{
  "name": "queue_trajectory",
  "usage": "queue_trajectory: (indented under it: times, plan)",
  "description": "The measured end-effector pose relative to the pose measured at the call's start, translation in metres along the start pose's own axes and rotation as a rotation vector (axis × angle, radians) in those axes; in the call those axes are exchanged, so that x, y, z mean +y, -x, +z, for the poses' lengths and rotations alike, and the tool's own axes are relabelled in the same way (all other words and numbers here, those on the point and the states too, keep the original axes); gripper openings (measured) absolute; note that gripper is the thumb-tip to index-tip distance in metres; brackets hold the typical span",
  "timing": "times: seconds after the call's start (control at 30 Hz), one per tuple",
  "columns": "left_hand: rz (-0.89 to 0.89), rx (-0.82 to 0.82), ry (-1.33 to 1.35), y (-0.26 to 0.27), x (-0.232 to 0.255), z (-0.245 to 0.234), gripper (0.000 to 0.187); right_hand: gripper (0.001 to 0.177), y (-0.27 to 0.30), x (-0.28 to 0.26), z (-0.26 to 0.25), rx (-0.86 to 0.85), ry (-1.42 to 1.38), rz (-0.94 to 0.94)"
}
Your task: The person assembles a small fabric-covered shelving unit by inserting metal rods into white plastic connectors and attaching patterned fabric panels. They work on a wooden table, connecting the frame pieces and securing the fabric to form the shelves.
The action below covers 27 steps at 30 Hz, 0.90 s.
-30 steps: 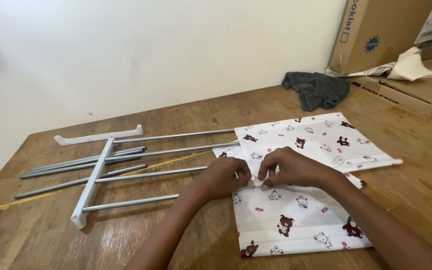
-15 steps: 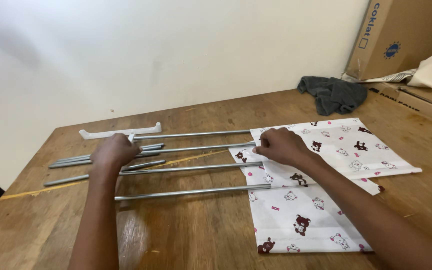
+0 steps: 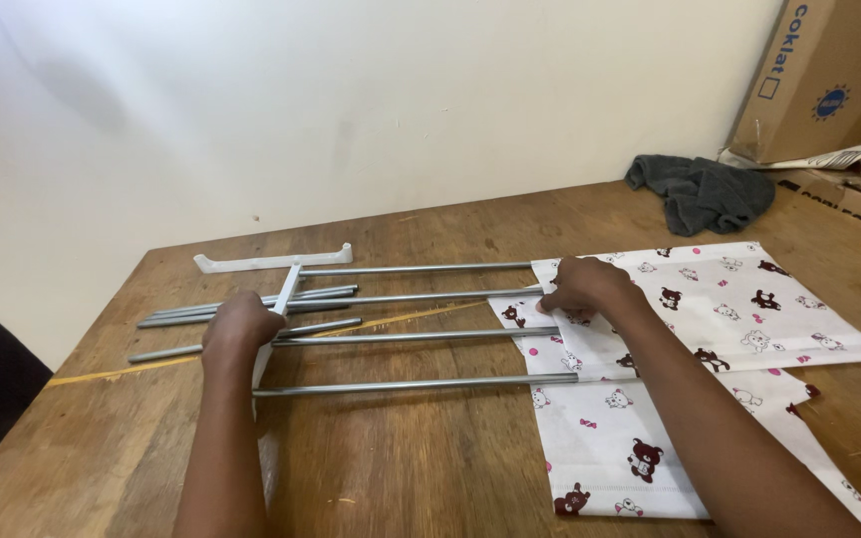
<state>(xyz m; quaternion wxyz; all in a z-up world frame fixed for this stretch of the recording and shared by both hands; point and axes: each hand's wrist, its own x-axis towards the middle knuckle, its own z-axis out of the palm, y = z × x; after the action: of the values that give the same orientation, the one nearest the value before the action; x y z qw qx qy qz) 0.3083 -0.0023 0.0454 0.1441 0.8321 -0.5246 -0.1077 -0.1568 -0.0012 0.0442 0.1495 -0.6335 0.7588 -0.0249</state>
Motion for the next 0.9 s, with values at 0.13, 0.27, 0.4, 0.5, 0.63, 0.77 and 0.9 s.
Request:
queue_trajectory:
  times: [0.13, 0.27, 0.4, 0.5, 0.63, 0.77, 0.9]
  plan:
    - [0.028, 0.052, 0.034, -0.011, -0.008, 0.011, 0.037, 0.036, -0.004, 0.006, -0.001, -0.020, 0.049, -0.026]
    - [0.089, -0.037, 0.087, -0.019, -0.011, 0.009, 0.033, 0.026, -0.005, 0.004, 0.002, 0.023, 0.118, -0.017]
    - [0.112, -0.189, 0.427, -0.010, -0.009, -0.004, 0.041, 0.024, -0.002, 0.003, 0.000, 0.082, 0.141, -0.045]
    - [0.112, -0.225, 0.679, 0.005, -0.009, -0.011, 0.041, 0.033, 0.002, 0.005, -0.003, 0.069, 0.121, -0.034]
    - [0.027, -0.266, 0.795, 0.016, -0.003, -0.012, 0.033, 0.037, 0.000, 0.009, -0.004, 0.001, 0.115, -0.018]
    - [0.026, -0.348, 0.985, 0.015, -0.001, -0.011, 0.030, 0.024, -0.007, 0.016, -0.006, -0.027, 0.096, -0.014]
    - [0.046, -0.330, 1.082, 0.014, -0.001, -0.009, 0.032, 0.019, -0.010, 0.018, -0.007, -0.047, 0.130, 0.013]
